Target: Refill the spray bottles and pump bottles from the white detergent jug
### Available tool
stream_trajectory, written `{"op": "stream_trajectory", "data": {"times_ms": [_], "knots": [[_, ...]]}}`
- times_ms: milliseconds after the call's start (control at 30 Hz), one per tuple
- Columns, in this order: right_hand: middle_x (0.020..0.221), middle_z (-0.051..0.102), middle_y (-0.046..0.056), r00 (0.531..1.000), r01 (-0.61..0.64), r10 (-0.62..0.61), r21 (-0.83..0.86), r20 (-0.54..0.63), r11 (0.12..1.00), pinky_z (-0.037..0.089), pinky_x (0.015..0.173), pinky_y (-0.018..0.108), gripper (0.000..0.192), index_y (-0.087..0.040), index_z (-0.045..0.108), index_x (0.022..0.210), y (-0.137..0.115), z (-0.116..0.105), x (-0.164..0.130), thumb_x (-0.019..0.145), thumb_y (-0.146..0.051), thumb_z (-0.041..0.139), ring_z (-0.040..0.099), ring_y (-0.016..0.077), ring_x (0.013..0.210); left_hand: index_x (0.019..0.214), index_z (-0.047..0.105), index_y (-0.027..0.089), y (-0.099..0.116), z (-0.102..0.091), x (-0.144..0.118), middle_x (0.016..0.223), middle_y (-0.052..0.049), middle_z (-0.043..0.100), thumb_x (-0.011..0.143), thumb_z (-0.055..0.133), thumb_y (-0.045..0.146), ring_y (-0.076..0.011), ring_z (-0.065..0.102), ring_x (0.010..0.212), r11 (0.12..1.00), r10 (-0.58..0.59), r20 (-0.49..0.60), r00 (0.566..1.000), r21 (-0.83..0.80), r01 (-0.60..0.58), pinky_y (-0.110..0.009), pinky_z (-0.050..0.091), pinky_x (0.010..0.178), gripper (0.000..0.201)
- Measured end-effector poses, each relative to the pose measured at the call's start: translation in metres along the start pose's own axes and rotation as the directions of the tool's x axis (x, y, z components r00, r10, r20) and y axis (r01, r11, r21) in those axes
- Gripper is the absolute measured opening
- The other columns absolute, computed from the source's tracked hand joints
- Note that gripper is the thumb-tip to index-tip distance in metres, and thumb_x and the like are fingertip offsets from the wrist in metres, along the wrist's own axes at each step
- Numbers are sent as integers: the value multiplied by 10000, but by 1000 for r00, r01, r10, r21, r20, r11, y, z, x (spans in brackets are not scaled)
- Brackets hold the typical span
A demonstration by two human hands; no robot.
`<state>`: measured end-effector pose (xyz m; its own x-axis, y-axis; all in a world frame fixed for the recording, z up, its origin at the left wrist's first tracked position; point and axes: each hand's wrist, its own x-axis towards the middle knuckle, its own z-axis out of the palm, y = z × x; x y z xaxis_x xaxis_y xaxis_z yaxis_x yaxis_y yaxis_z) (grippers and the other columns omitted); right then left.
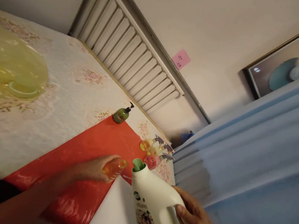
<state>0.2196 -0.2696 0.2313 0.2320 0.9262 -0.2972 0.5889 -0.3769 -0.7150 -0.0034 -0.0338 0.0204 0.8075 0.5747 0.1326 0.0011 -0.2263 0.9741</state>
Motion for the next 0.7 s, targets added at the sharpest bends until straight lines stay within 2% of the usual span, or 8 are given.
{"op": "stream_trajectory", "data": {"times_ms": [100, 300, 533, 700], "knots": [[932, 573, 22, 1000, -8, 8, -4, 24, 1000, 370, 517, 219, 508, -245, 560, 1304, 0, -1, -3, 892, -542, 578, 442, 99, 606, 1313, 507, 273, -5, 4, 1, 1315, -92, 625, 707, 704, 479, -322, 595, 1179, 999, -38, -11, 999, -3, 38, -367, 494, 955, 669], [931, 590, 25, 999, -20, 22, -44, 46, 999, 364, 502, 217, 532, -244, 551, 1325, -3, -4, -4, 883, -535, 594, 438, 96, 591, 1367, 470, 229, -18, 3, 4, 1344, -101, 614, 667, 711, 419, -327, 584, 1204, 1000, -12, 4, 1000, -20, 12, -341, 483, 973, 765], [862, 584, 20, 997, -24, 34, -134, 67, 991, 362, 480, 206, 583, -209, 556, 1317, -16, -4, 1, 863, -573, 595, 434, 94, 573, 1305, 522, 251, -4, -9, 1, 1309, -60, 642, 643, 699, 319, -334, 582, 1201, 993, -32, 133, 991, -110, 47, -336, 517, 891, 689], [825, 587, 20, 997, -31, 45, -194, 70, 980, 350, 467, 208, 613, -178, 570, 1297, -25, -3, 5, 848, -594, 595, 434, 92, 552, 1235, 552, 227, -4, -9, 3, 1226, -56, 677, 667, 687, 287, -303, 622, 1123, 978, 34, 177, 984, -207, 4, -336, 508, 884, 586]]}}
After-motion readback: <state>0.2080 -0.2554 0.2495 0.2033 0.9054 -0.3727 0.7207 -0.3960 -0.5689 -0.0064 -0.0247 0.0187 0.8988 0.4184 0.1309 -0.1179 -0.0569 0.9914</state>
